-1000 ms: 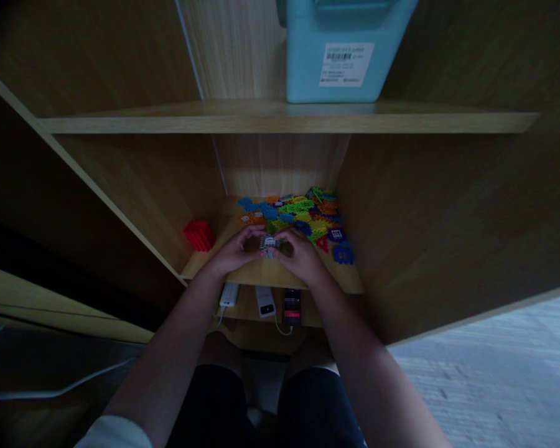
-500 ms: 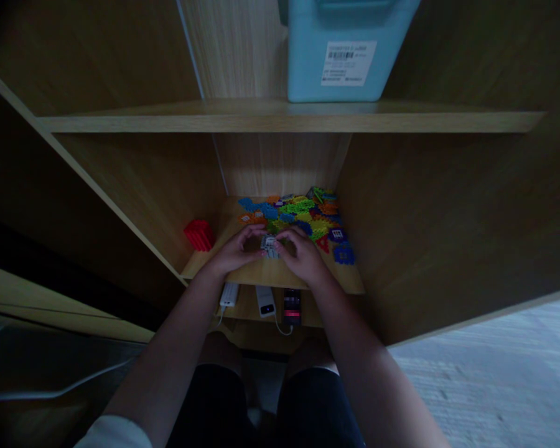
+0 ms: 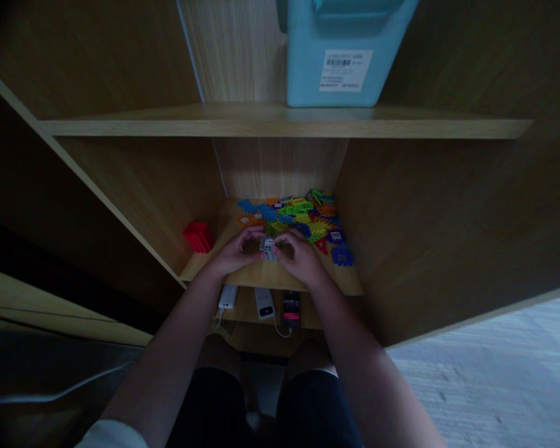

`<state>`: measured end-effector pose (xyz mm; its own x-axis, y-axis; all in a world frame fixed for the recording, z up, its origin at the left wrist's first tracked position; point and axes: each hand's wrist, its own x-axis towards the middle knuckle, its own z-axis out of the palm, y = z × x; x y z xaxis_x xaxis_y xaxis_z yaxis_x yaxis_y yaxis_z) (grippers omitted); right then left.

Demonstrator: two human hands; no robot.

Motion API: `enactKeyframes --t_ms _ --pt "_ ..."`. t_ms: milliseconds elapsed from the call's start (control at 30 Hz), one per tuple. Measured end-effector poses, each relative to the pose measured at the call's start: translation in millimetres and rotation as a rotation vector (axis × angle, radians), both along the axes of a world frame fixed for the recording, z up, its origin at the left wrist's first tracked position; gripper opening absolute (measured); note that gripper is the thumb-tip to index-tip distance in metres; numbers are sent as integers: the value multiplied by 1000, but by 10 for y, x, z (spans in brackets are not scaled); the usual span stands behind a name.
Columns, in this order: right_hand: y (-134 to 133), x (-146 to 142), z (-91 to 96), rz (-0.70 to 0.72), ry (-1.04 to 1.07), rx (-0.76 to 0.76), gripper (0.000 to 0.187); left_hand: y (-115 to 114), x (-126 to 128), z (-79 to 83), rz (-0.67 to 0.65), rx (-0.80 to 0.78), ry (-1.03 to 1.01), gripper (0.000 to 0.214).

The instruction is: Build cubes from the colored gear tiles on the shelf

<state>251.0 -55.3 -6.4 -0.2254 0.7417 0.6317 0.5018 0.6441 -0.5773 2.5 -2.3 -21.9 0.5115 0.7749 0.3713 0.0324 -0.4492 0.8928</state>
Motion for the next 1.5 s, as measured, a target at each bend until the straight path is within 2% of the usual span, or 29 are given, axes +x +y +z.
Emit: enactKeyframes --t_ms 400,767,1033,1300,1500 --pt "-11 -6 13 2 2 -1 18 -7 11 20 18 34 37 79" --pt "-12 11 -1 -22 22 -16 11 24 0 -14 -35 22 -16 80" --pt "10 41 -53 7 19 -47 51 16 9 -9 -7 -5 -7 82" --pt "-6 37 -40 58 -8 -106 60 4 5 -7 0 -2 7 79" --pt "-20 29 -24 51 -17 -111 58 13 8 -18 -3 7 6 79"
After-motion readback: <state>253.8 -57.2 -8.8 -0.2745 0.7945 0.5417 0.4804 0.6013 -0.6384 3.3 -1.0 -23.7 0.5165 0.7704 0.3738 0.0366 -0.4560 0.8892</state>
